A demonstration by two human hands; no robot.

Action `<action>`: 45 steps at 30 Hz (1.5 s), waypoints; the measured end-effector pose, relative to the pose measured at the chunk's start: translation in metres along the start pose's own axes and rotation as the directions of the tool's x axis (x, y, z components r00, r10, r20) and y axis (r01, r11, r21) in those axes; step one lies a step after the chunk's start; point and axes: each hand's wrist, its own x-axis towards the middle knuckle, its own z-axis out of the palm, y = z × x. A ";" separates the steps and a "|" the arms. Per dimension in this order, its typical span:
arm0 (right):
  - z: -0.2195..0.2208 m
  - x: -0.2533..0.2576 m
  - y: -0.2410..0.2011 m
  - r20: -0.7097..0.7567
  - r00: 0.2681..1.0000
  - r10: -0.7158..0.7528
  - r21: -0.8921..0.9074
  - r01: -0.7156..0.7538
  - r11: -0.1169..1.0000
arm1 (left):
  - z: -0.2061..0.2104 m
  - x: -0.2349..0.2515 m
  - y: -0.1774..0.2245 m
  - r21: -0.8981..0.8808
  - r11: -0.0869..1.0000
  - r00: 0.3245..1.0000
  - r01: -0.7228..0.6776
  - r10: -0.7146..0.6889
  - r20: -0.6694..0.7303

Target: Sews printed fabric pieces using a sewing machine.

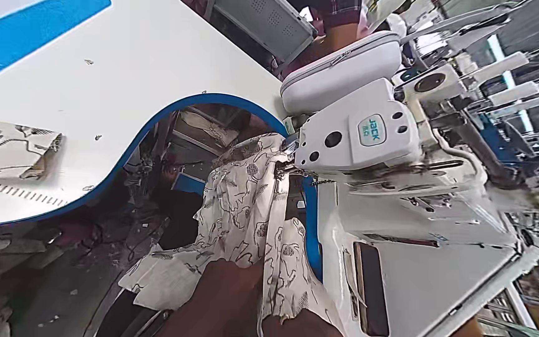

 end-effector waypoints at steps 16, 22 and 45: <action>0.012 0.023 -0.007 -0.308 0.949 0.073 -0.281 -0.164 0.945 | -0.030 0.014 -0.003 -0.019 0.998 0.966 0.062 -0.055 0.251; 0.010 0.044 0.010 -0.386 0.921 0.057 -0.248 -0.163 0.955 | -0.022 0.038 -0.031 -0.221 0.970 0.990 -0.103 0.122 0.071; 0.068 0.005 0.055 -0.723 0.684 0.093 -0.134 -0.271 0.953 | -0.007 0.028 0.012 -0.141 0.954 0.964 0.265 -0.265 0.016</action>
